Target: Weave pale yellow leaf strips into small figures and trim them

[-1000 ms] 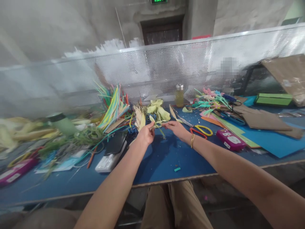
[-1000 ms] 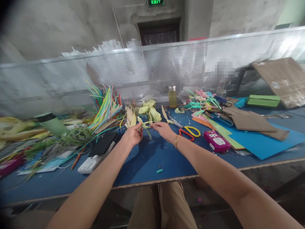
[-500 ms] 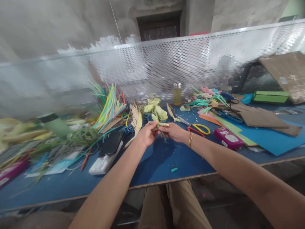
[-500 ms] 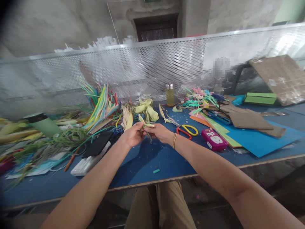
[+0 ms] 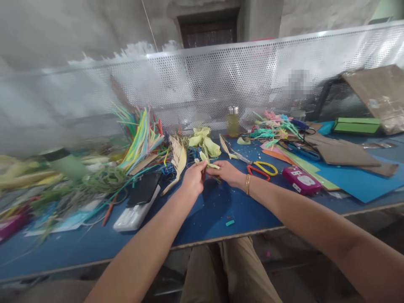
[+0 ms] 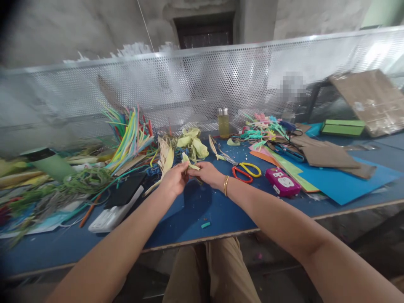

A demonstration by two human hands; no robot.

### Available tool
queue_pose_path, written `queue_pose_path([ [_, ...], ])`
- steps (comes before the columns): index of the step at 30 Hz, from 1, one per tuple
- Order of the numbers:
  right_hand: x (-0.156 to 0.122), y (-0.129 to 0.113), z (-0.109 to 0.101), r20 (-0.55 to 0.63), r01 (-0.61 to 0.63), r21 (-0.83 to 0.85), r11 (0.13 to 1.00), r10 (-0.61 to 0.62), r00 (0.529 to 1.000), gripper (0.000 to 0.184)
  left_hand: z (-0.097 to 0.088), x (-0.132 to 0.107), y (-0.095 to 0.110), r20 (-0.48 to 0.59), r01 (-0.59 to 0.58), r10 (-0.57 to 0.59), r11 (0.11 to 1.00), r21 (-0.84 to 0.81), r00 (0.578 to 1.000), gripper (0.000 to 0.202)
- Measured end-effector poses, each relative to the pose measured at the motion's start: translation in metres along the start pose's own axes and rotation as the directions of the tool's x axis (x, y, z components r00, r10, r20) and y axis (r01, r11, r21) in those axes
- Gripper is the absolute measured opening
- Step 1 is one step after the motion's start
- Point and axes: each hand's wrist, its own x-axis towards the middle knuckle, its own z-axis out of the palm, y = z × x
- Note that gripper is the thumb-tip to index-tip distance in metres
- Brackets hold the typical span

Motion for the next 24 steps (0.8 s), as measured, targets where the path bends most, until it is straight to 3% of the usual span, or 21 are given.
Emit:
queue_pose_path([
  [3,0.0,0.0,-0.005,0.103,-0.082,0.102,0.991,0.072,0.992,0.033,-0.003,0.003,0.004,-0.033,0.068,-0.069,0.997,-0.02,0.997,0.018],
  [8,0.002,0.0,-0.007,0.034,-0.005,0.111,0.994,0.001,0.999,0.027,-0.008,0.003,0.014,0.062,0.189,-0.189,0.982,-0.002,0.98,0.024],
  [11,0.003,-0.001,-0.008,-0.02,0.06,0.128,0.99,-0.058,0.998,0.026,-0.009,0.0,0.017,0.101,0.174,-0.168,0.983,-0.054,0.981,0.037],
  [14,0.003,-0.002,-0.009,-0.064,0.072,0.206,0.976,-0.06,0.996,0.027,-0.008,-0.001,0.015,0.116,0.153,-0.148,0.988,-0.036,0.982,0.018],
  [16,0.002,-0.004,-0.009,-0.066,0.054,0.275,0.96,-0.038,0.997,0.026,-0.007,0.0,0.011,0.133,0.134,-0.133,0.991,0.006,0.982,0.007],
  [24,-0.005,-0.011,-0.003,-0.035,-0.085,0.444,0.892,0.112,0.993,0.017,-0.003,-0.001,0.008,0.273,0.049,-0.052,0.999,0.017,0.961,0.021],
])
